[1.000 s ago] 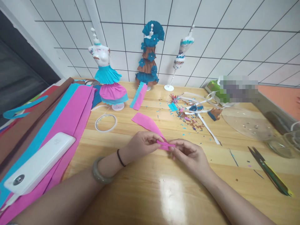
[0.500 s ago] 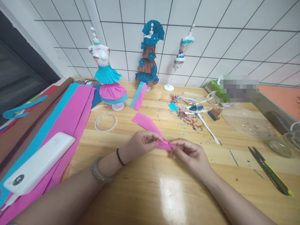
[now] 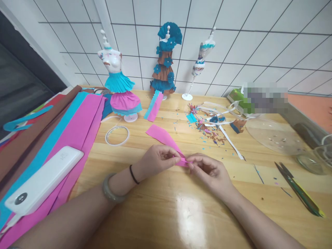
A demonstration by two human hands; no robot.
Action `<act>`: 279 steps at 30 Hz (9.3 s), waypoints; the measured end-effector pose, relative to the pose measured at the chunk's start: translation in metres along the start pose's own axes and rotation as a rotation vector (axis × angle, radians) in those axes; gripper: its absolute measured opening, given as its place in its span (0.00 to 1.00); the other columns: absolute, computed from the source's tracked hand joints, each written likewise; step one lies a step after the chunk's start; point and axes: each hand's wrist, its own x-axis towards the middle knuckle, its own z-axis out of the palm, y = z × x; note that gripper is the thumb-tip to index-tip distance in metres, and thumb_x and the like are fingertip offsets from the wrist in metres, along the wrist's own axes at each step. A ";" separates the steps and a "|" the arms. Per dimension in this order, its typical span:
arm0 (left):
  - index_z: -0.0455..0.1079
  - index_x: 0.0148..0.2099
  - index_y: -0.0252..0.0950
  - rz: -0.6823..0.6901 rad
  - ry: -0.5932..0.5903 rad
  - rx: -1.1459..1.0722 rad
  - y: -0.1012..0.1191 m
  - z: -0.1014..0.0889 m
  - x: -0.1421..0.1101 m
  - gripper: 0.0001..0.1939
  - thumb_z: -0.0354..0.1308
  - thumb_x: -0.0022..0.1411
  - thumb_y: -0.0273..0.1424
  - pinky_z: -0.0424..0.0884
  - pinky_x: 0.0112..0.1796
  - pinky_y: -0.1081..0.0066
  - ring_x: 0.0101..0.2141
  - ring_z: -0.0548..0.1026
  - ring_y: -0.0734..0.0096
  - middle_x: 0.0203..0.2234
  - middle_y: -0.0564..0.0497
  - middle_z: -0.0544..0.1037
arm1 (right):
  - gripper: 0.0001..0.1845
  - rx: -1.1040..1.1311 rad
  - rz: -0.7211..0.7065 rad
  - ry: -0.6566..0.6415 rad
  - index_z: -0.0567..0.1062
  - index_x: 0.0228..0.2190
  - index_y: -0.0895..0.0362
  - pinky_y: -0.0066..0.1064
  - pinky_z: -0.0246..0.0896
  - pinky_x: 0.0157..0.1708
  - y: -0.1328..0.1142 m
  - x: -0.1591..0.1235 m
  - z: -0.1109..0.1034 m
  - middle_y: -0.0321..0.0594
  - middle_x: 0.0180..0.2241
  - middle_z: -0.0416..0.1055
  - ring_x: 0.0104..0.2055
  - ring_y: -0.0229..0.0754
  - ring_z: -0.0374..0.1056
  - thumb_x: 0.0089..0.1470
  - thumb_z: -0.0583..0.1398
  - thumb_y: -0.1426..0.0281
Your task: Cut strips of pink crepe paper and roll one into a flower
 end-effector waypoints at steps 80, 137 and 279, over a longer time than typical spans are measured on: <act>0.74 0.37 0.30 0.068 0.008 0.123 -0.004 0.001 0.004 0.07 0.59 0.54 0.26 0.70 0.36 0.74 0.35 0.75 0.70 0.35 0.45 0.78 | 0.09 -0.210 -0.110 0.035 0.75 0.35 0.55 0.27 0.59 0.26 0.010 0.001 0.001 0.39 0.28 0.70 0.26 0.36 0.62 0.52 0.59 0.67; 0.74 0.36 0.30 0.024 -0.005 -0.051 -0.007 0.000 0.002 0.07 0.56 0.53 0.24 0.70 0.41 0.69 0.36 0.76 0.68 0.33 0.46 0.79 | 0.12 0.055 0.009 0.046 0.76 0.32 0.58 0.27 0.65 0.21 0.003 0.002 0.001 0.37 0.18 0.72 0.19 0.35 0.67 0.49 0.61 0.63; 0.72 0.32 0.33 0.343 0.023 0.514 0.005 0.002 0.001 0.02 0.58 0.55 0.25 0.67 0.36 0.74 0.33 0.74 0.72 0.31 0.48 0.79 | 0.07 -0.252 -0.227 0.003 0.75 0.34 0.55 0.29 0.63 0.27 0.003 0.004 0.001 0.41 0.30 0.70 0.29 0.38 0.66 0.53 0.58 0.68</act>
